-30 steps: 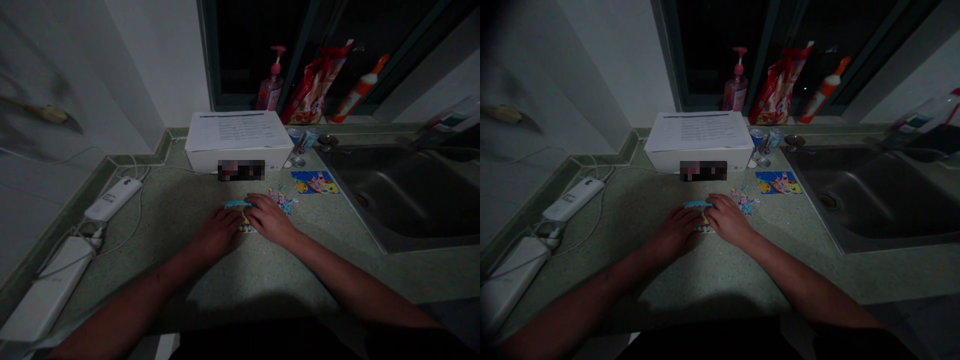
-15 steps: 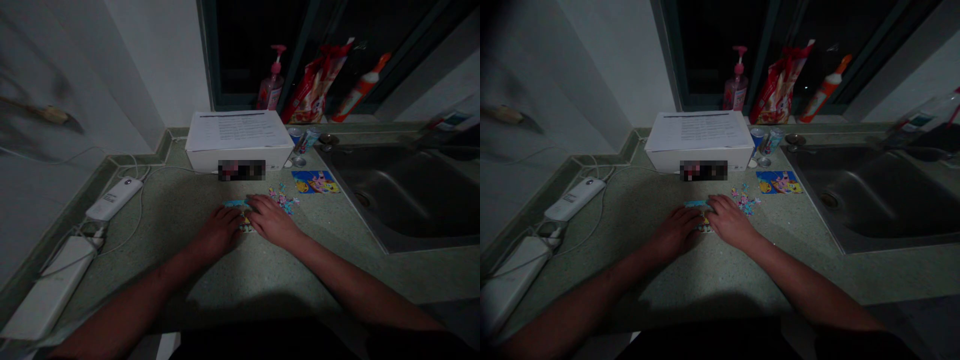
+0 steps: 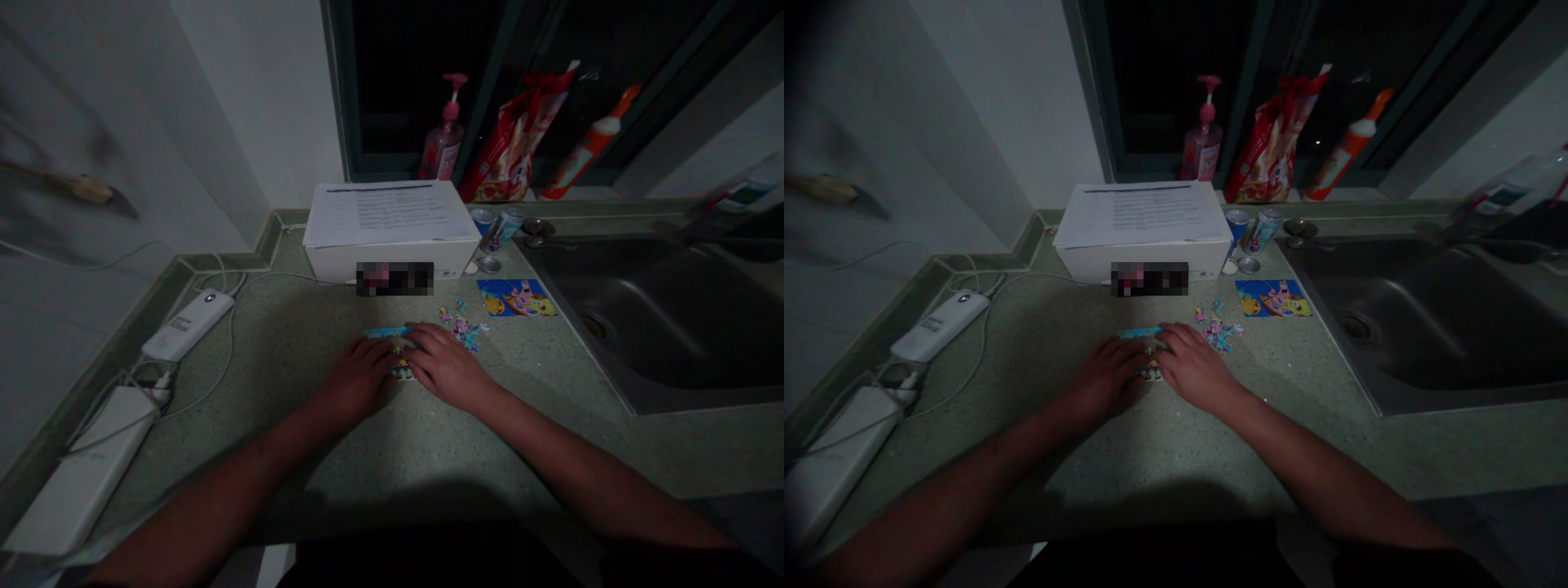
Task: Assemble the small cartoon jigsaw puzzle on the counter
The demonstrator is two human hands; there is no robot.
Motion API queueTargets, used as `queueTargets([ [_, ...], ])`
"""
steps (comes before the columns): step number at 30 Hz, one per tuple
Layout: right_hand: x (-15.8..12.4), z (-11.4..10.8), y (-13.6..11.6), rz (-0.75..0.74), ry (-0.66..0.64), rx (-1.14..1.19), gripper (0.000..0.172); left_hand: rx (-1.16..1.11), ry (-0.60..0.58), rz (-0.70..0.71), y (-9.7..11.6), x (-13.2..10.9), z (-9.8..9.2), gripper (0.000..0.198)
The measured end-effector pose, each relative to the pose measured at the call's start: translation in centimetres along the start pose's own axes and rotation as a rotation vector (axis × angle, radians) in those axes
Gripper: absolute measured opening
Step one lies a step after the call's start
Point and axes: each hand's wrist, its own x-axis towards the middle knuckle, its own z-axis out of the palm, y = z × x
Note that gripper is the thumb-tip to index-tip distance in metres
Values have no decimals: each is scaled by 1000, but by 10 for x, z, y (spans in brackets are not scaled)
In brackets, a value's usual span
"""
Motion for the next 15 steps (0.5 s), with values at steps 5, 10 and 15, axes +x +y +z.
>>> queueTargets([
  [5,1,-2,0,-5,-10,-8,18,8,-9,-1,2,1,-3,35],
  [10,5,-7,-2,-58,-23,-101,16,35,-1,9,2,1,-3,32],
  [15,5,-8,-4,-61,-32,-95,17,17,-8,-1,2,1,-4,33],
])
